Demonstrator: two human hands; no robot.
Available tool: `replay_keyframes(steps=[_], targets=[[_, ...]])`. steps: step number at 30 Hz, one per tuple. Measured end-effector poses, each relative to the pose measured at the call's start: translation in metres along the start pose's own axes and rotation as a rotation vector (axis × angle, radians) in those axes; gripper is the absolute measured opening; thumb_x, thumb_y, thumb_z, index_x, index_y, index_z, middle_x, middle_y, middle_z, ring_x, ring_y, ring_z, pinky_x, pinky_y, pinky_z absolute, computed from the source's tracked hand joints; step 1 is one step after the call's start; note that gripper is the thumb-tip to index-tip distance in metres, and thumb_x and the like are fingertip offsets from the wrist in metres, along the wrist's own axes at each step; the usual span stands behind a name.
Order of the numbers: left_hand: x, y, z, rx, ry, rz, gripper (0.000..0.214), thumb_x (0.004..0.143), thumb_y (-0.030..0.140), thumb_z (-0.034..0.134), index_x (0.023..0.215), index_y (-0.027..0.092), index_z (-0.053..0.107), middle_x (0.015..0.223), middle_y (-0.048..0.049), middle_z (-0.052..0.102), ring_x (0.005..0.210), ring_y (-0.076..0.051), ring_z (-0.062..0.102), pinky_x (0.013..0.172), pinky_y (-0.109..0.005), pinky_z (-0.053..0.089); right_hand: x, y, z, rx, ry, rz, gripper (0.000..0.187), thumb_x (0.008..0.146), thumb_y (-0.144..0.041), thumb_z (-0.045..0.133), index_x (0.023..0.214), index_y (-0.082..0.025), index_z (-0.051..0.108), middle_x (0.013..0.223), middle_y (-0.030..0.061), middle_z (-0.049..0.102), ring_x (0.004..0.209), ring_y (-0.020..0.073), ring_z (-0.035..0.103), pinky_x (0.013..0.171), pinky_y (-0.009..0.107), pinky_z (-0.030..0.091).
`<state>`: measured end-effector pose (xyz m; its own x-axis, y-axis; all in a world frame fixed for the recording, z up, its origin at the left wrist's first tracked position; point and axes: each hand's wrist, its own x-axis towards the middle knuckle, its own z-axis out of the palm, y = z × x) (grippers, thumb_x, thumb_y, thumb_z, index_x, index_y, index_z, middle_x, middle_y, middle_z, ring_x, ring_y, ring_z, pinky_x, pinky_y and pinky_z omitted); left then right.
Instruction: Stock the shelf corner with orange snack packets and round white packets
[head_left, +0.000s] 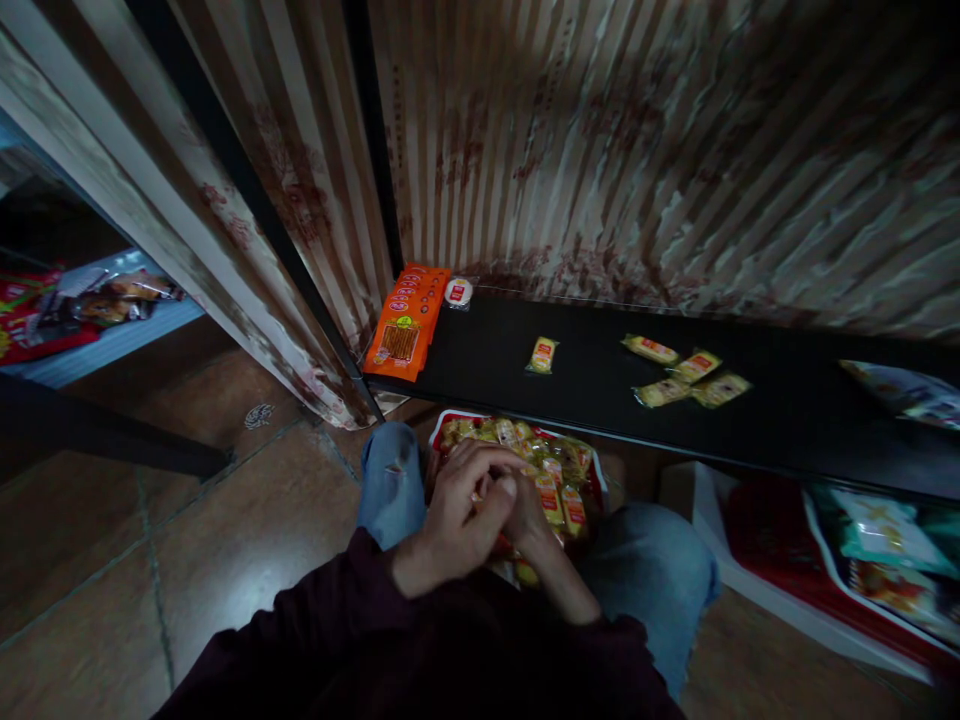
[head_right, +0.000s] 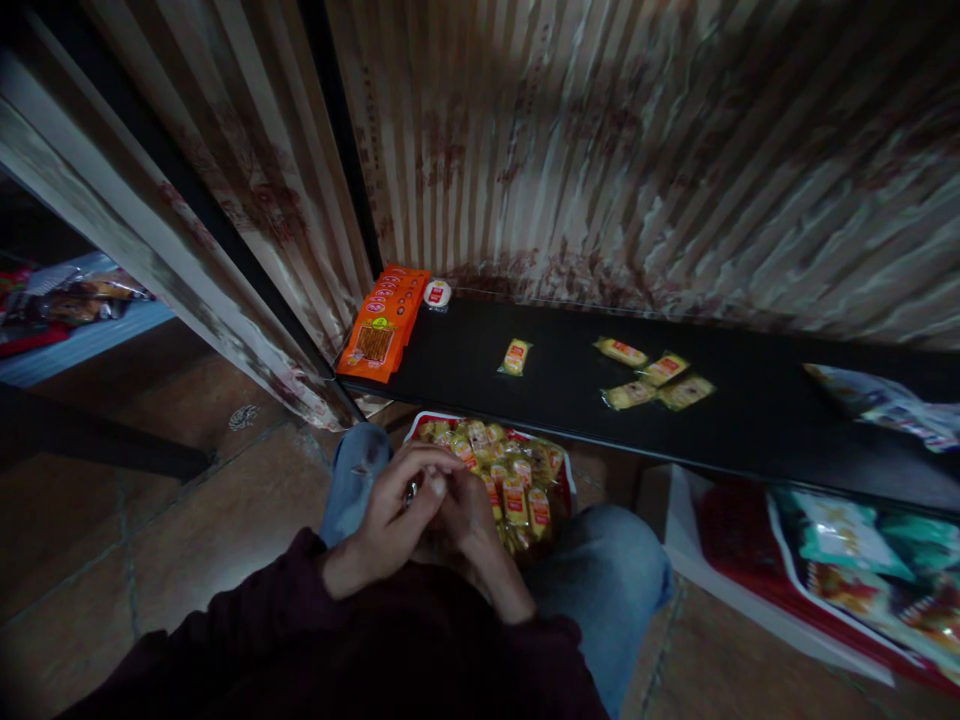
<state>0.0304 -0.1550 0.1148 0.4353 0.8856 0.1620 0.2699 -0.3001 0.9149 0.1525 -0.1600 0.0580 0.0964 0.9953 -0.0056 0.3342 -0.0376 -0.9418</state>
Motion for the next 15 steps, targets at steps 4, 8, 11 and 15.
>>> replay_keyframes(steps=[4,8,11,15], targets=[[0.009,-0.077,0.018,0.375,-0.211,-0.156,0.034,0.081,0.023,0.052,0.114,0.018,0.060,0.134,-0.0114,0.053,0.131,-0.030,0.040,0.113,-0.050,0.029,-0.004,0.059,0.009,-0.260,0.063,0.112,0.030,0.077,-0.024,0.046,0.097,-0.019,0.068,0.097,0.0106,0.072,0.089,0.0247,0.067,0.084,0.038,0.051],[-0.017,-0.140,0.024,0.491,-0.456,-0.228,0.076,0.071,0.031,0.065,0.139,0.012,0.037,0.157,-0.0170,0.015,0.145,-0.036,0.003,0.115,-0.055,0.018,-0.016,0.091,0.012,-0.399,0.028,0.084,0.029,0.084,-0.023,0.044,0.103,-0.022,0.066,0.103,0.0087,0.070,0.095,0.0223,0.066,0.088,0.036,0.051],[-0.032,-0.159,0.031,0.512,-0.491,-0.210,0.085,0.071,0.034,0.065,0.145,0.014,0.026,0.158,-0.0167,0.006,0.145,-0.034,-0.002,0.115,-0.055,0.017,-0.021,0.107,0.013,-0.501,0.039,0.047,0.031,0.083,-0.016,0.044,0.104,-0.022,0.066,0.103,0.0083,0.069,0.097,0.0219,0.064,0.090,0.036,0.049],[-0.033,-0.169,0.045,0.521,-0.391,-0.175,0.084,0.072,0.022,0.061,0.146,0.014,0.023,0.158,-0.0163,0.005,0.144,-0.034,-0.004,0.115,-0.056,0.017,-0.021,0.116,0.015,-0.579,0.054,0.003,0.031,0.085,-0.015,0.041,0.103,-0.019,0.066,0.103,0.0101,0.068,0.097,0.0230,0.063,0.090,0.037,0.050]])
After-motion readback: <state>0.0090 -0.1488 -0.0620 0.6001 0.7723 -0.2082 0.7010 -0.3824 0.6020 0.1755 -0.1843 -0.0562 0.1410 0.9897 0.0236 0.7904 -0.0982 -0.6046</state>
